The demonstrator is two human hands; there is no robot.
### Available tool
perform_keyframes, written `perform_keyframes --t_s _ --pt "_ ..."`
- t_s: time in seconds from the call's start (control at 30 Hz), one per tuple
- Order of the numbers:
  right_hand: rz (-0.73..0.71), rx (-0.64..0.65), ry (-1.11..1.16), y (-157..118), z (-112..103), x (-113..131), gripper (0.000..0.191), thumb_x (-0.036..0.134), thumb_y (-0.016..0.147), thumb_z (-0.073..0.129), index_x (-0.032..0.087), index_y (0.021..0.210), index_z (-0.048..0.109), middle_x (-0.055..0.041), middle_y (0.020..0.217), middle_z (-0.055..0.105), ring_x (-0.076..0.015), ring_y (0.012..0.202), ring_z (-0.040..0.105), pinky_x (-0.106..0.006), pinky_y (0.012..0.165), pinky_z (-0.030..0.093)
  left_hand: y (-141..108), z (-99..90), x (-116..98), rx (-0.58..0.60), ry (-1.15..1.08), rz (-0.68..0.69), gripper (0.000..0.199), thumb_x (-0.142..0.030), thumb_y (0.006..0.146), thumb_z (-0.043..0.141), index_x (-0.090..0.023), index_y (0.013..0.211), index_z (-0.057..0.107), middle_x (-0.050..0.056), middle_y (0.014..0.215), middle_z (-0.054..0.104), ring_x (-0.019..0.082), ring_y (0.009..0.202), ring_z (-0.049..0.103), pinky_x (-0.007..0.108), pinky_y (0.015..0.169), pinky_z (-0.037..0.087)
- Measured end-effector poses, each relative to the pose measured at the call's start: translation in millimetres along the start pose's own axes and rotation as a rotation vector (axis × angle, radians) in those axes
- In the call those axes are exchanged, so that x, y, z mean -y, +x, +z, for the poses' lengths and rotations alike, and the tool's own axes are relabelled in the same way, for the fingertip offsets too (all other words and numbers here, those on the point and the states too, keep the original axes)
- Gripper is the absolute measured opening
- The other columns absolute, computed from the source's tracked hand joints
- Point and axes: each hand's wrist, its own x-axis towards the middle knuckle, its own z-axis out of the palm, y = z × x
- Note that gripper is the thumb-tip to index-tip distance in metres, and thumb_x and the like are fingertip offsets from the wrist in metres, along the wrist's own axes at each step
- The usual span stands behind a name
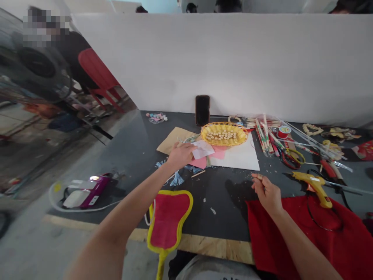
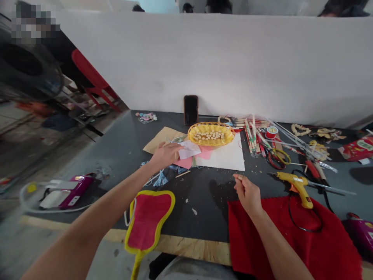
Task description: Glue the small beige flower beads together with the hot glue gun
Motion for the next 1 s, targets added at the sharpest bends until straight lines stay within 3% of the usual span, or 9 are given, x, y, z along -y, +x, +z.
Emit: perform_keyframes --t_s 0.13,0.27,0.43,0.57,0.73,0.83,1.0 --pt "0.011 -0.023 -0.041 -2 1 -3 0.03 0.043 0.094 0.045 0.018 0.098 0.063 -0.0048 0.072 0.073 -0.0162 0.058 0.07 -0.023 0.055 0.055 11 -2.4 20 -0.016 -0.036 -0.042 0.051 -0.011 0.081 0.041 -0.027 0.123 0.064 0.002 0.133 0.063 0.02 0.124 0.055 0.035 0.107 0.038" --pt "-0.028 -0.046 -0.087 -2 5 -8 0.029 0.04 0.095 0.043 0.018 0.102 0.061 -0.0058 0.077 0.074 -0.0162 0.06 0.071 -0.024 0.057 0.056 28 -3.5 54 -0.037 -0.043 -0.182 0.052 -0.013 0.082 0.039 -0.022 0.129 0.058 0.005 0.136 0.059 0.022 0.12 0.057 0.033 0.102 0.044" --pt "-0.135 -0.066 -0.175 3 11 -8 0.023 0.036 0.094 0.047 0.02 0.096 0.063 -0.008 0.086 0.076 -0.0203 0.075 0.074 -0.028 0.066 0.06 53 -11.1 112 -0.041 -0.002 -0.42 0.047 -0.018 0.085 0.04 -0.018 0.13 0.054 0.014 0.142 0.051 0.032 0.127 0.049 0.048 0.099 0.043" --pt "-0.157 -0.019 -0.182 7 14 -6 0.02 0.034 0.094 0.048 0.021 0.092 0.063 -0.0062 0.086 0.076 -0.0202 0.075 0.075 -0.027 0.067 0.061 74 -17.5 157 -0.039 0.015 -0.543 0.045 -0.034 0.092 0.035 -0.018 0.131 0.05 0.018 0.146 0.045 0.035 0.137 0.035 0.059 0.104 0.033" --pt "-0.11 0.014 -0.194 8 14 -6 0.022 0.037 0.093 0.049 0.022 0.093 0.065 -0.0044 0.084 0.076 -0.0203 0.071 0.074 -0.027 0.066 0.062 95 -14.7 196 0.031 0.001 -0.595 0.053 -0.045 0.094 0.029 -0.013 0.129 0.052 0.023 0.148 0.04 0.036 0.138 0.034 0.064 0.107 0.026" --pt "-0.098 0.014 -0.21 9 14 -5 0.022 0.037 0.092 0.05 0.022 0.094 0.066 -0.004 0.082 0.076 -0.0198 0.068 0.074 -0.025 0.063 0.061 102 -12.4 211 0.081 -0.007 -0.593 0.054 -0.047 0.094 0.027 -0.014 0.126 0.056 0.021 0.143 0.048 0.037 0.131 0.043 0.062 0.104 0.03" --pt "-0.056 0.033 -0.24 9 14 -5 0.026 0.042 0.092 0.05 0.022 0.094 0.067 -0.0042 0.079 0.076 -0.0201 0.065 0.074 -0.025 0.059 0.06 112 -15.6 229 0.119 -0.001 -0.608 0.058 -0.059 0.09 0.033 -0.017 0.118 0.062 0.019 0.136 0.054 0.042 0.125 0.046 0.063 0.096 0.038"
